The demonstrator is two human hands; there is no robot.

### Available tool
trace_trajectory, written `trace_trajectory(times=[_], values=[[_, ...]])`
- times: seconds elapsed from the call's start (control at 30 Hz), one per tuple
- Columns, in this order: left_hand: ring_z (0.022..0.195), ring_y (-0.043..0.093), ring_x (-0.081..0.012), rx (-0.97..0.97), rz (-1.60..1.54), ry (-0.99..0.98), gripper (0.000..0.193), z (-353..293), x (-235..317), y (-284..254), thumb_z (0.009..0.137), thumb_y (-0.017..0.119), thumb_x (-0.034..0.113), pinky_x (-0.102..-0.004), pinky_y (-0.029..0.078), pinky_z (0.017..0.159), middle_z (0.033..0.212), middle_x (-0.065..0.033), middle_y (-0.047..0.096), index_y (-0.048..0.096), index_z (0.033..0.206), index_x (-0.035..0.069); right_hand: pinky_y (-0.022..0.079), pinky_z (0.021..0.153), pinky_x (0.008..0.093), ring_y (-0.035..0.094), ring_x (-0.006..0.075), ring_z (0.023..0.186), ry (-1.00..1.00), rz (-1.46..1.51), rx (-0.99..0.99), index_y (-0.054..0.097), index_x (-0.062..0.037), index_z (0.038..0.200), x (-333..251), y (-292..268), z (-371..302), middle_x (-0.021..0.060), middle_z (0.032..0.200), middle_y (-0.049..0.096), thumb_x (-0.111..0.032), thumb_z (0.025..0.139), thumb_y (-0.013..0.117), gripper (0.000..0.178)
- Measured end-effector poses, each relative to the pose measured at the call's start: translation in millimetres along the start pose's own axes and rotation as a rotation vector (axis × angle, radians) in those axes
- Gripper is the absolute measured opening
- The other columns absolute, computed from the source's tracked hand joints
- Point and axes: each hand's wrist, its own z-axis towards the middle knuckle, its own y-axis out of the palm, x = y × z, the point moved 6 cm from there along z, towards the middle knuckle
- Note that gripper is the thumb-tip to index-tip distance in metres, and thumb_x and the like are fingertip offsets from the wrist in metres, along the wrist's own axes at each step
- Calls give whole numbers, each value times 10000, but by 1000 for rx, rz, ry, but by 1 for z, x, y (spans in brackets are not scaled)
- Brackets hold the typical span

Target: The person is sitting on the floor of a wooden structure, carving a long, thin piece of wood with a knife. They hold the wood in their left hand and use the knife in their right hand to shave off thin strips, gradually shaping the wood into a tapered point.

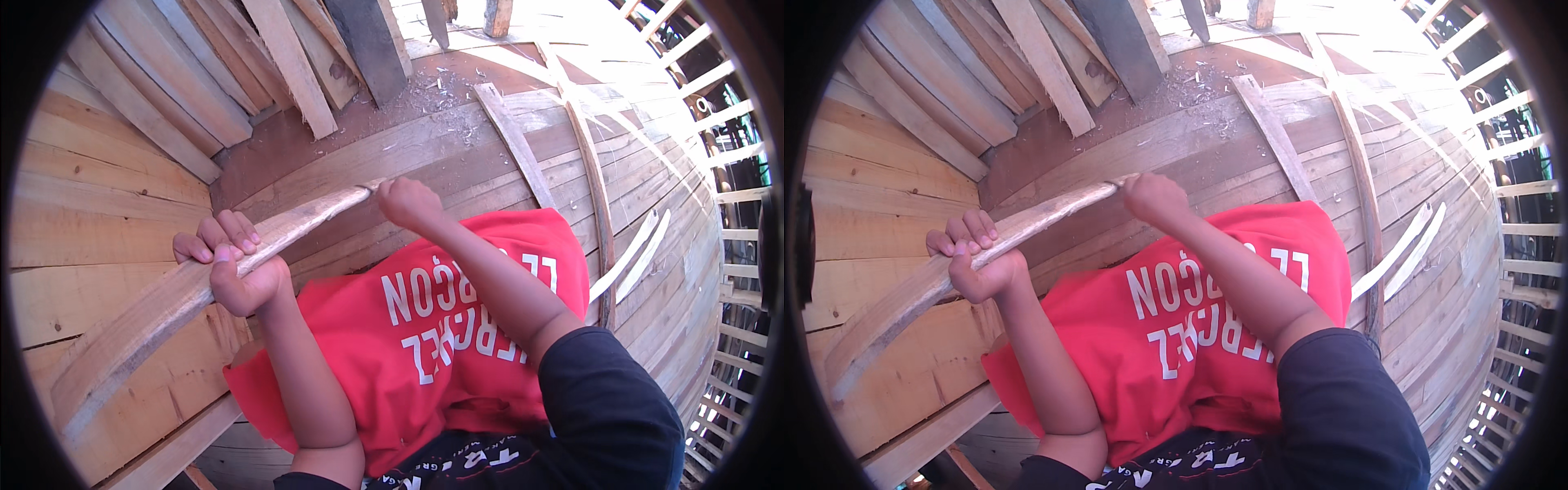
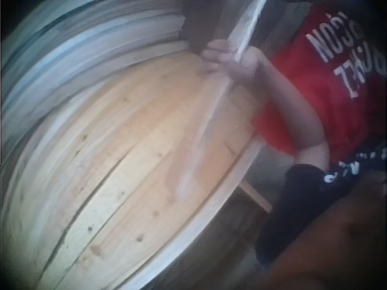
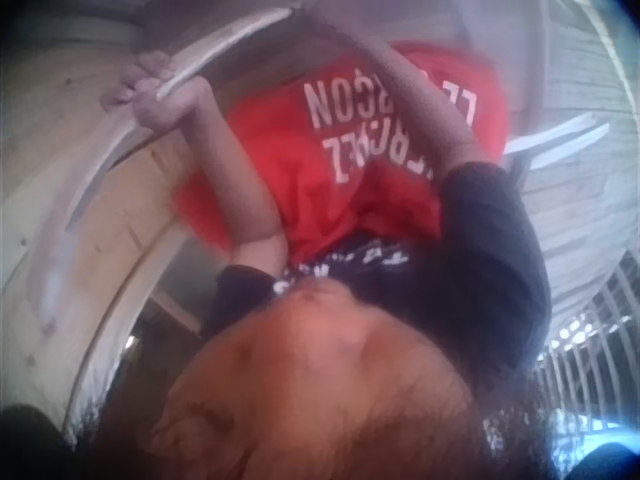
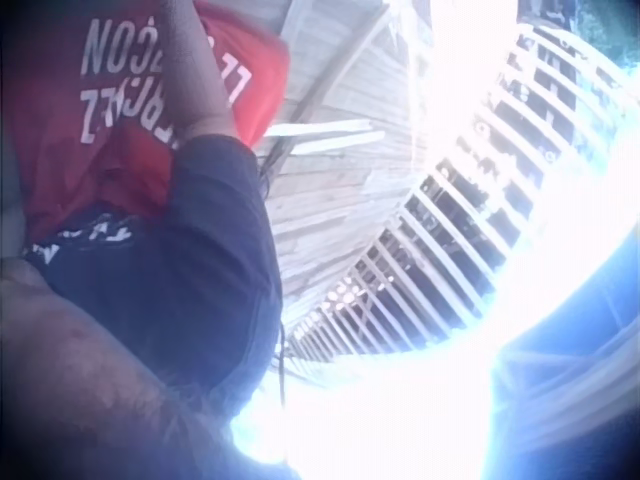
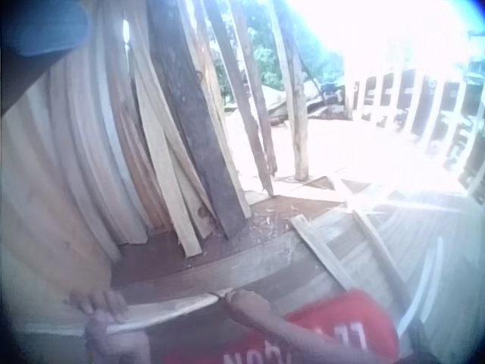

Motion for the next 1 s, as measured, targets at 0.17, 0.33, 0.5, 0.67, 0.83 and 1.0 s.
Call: trace_trajectory(times=[0.17,0.33,0.5,0.67,0.83,1.0], values=[[494,321,-107,212,50,36,161,4,-1,-22,678,496,99,-256,322,476,568,6,341,357,736,155,484,916,520,634,439,1025,81,69,-34,692,0,1007,-12,-1,5,280,1050,661,-361,947,339,508],[508,305,-122,308,119,3,184,-1,-3,-6,693,495,118,-261,305,489,574,7,301,318,727,158,468,942,520,622,454,1036,194,133,-2,675,26,1032,53,14,34,283,1072,654,-338,937,329,511],[555,303,-128,399,209,-16,248,-1,-4,-21,717,506,169,-274,285,550,614,8,273,258,715,159,462,948,513,612,460,1032,-13,70,-66,671,35,1025,4,9,19,277,1068,652,-334,939,321,516],[567,313,-131,517,221,-73,273,5,-8,-43,725,517,198,-284,282,553,626,12,276,252,682,155,485,908,489,639,428,995,-19,35,-104,671,38,1031,-9,5,17,248,1029,675,-383,940,371,524],[574,320,-131,562,232,-70,263,6,-7,-49,733,509,197,-284,287,554,631,13,273,256,679,150,514,810,469,661,404,939,-285,223,-154,672,59,942,-22,-11,4,278,916,675,-444,949,463,545],[576,311,-132,528,202,-65,265,6,-10,-39,739,499,183,-284,285,553,631,12,272,241,685,153,492,781,504,647,451,853,-151,151,-99,645,77,829,14,11,14,318,833,646,-421,984,449,556]])
